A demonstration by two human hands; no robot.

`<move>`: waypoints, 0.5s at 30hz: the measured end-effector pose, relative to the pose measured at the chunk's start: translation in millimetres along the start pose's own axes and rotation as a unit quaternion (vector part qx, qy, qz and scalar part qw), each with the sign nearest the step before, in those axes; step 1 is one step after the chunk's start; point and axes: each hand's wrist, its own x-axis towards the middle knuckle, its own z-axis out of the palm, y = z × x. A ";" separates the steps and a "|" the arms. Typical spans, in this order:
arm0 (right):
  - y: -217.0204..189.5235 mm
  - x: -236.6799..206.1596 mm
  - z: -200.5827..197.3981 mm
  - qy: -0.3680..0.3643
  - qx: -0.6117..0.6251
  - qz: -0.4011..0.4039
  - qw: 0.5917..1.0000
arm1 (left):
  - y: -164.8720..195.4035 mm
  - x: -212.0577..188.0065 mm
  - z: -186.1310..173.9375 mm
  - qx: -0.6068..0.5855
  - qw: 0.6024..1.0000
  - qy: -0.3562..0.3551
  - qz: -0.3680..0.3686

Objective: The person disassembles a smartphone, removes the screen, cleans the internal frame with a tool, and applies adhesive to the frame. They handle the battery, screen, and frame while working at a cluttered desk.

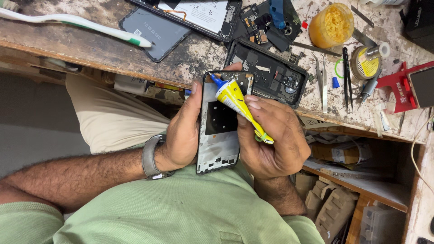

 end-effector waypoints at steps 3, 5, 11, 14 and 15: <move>-1.8 1.0 0.3 -0.005 0.002 0.002 1.000 | 0.0 -0.7 -0.9 0.010 1.000 -0.002 0.006; -2.5 1.4 0.9 -0.004 0.003 0.000 1.000 | -0.2 -1.0 -1.6 0.012 1.000 -0.004 0.008; -4.0 0.4 2.6 -0.006 0.002 0.005 1.000 | -0.9 -1.6 -3.2 0.013 1.000 -0.006 0.010; -4.5 -0.5 2.5 -0.008 0.004 0.007 1.000 | -0.5 -1.5 -3.8 0.018 1.000 -0.005 0.013; -4.6 -0.8 2.3 -0.010 0.006 0.008 1.000 | -0.4 -1.4 -3.8 0.019 1.000 -0.004 0.014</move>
